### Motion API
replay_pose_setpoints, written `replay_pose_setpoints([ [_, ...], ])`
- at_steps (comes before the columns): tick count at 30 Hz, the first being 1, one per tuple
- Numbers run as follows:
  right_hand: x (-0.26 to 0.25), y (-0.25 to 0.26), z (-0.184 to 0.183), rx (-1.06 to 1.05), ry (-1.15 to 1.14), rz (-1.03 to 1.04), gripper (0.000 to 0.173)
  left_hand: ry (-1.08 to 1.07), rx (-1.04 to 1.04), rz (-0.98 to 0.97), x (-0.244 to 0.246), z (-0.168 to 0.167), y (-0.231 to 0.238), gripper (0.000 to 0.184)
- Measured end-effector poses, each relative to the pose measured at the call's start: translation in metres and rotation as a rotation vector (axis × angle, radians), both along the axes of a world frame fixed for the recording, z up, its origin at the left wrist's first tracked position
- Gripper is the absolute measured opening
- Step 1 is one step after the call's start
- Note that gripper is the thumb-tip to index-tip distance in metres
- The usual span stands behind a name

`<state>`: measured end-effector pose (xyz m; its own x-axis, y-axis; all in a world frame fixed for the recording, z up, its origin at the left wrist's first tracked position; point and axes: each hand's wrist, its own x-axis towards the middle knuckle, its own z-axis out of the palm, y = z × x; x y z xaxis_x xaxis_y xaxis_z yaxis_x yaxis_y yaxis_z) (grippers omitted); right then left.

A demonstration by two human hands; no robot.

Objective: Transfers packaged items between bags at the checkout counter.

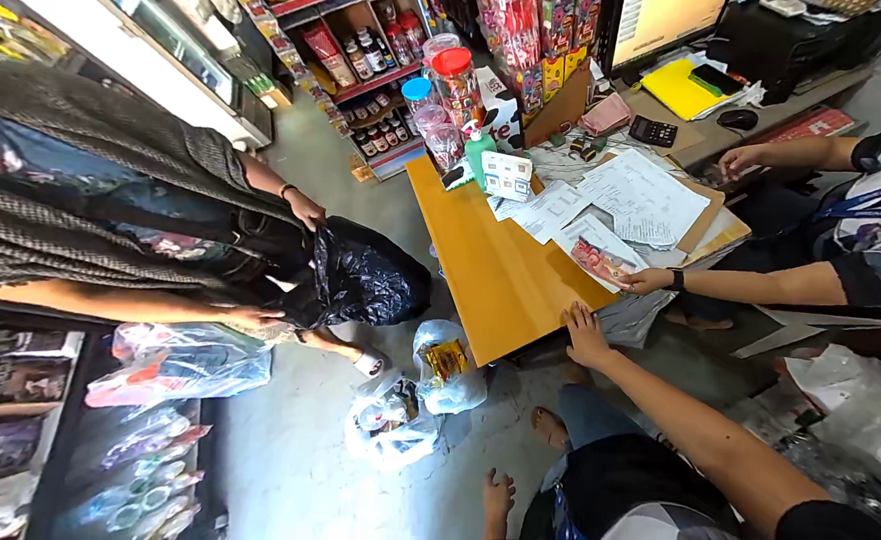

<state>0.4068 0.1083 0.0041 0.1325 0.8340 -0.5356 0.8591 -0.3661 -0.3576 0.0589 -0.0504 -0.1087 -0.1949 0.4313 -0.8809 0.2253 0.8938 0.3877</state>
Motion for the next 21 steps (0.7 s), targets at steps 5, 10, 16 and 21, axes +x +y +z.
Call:
replay_pose_setpoints([
  [5, -0.025, -0.023, 0.008, 0.042, 0.107, 0.086, 0.075, 0.009, -0.031, -0.036, 0.000, -0.003, -0.004, 0.057],
  [10, -0.033, -0.041, -0.002, 0.117, 0.175, 0.158, 0.063, 0.009, -0.040, -0.046, 0.008, -0.005, 0.005, 0.057],
  [16, -0.023, -0.055, -0.015, 0.299, 0.210, 0.190, 0.054, -0.008, -0.014, -0.002, 0.018, -0.002, 0.022, 0.057],
  [21, 0.003, -0.037, -0.016, 0.466, 0.101, 0.034, 0.053, -0.003, -0.020, 0.038, 0.021, 0.004, 0.022, 0.056],
])
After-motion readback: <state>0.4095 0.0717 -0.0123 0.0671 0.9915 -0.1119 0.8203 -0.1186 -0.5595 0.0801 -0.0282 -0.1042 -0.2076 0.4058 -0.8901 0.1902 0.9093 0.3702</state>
